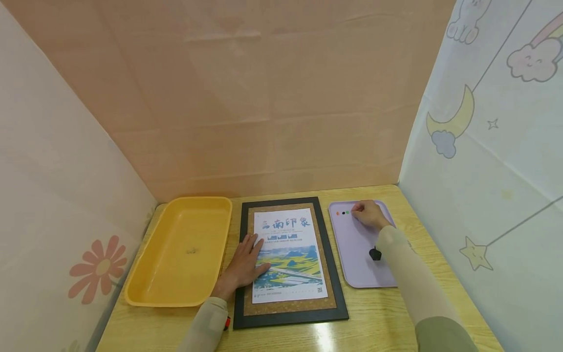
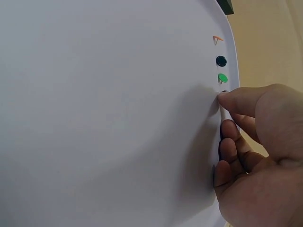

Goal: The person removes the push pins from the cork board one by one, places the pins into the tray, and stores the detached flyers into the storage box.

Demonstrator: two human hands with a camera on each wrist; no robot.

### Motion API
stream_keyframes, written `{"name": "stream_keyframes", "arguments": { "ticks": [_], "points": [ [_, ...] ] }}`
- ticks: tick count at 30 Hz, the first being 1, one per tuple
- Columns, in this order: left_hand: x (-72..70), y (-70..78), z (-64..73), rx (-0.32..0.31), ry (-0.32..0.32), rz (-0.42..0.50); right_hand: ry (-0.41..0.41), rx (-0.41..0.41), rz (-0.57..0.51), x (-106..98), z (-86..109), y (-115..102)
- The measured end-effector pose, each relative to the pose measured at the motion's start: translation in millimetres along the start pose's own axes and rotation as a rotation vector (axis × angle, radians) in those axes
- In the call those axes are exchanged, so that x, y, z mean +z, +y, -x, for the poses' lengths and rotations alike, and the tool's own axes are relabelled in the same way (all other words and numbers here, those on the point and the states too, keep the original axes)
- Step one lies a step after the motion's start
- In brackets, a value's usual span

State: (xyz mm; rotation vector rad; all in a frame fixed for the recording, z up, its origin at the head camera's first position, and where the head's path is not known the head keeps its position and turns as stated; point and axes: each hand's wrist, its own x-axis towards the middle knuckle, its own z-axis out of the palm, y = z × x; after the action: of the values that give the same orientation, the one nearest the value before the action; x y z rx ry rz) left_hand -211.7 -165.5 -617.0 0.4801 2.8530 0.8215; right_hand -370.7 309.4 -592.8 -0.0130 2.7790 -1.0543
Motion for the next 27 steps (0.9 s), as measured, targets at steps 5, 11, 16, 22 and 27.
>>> {"name": "stream_keyframes", "arguments": {
  "ticks": [5,11,16,22,27],
  "points": [
    [-0.2,0.0,-0.2,0.001,-0.003,-0.002,0.000,0.012,-0.005,0.1,0.6,0.3],
    [-0.2,-0.1,0.0,0.005,0.004,0.005,-0.001,0.024,-0.014,-0.6,0.3,1.5],
    [-1.0,1.4,-0.1,0.000,0.001,-0.008,-0.003,0.026,-0.024,-1.9,0.9,1.3],
    [-0.7,1.3,0.1,0.000,-0.001,-0.005,-0.005,0.036,-0.023,-3.3,1.9,0.2],
    [0.5,0.2,-0.4,0.000,-0.004,0.001,-0.008,0.033,-0.029,-4.2,2.5,-1.2]
  ]
}}
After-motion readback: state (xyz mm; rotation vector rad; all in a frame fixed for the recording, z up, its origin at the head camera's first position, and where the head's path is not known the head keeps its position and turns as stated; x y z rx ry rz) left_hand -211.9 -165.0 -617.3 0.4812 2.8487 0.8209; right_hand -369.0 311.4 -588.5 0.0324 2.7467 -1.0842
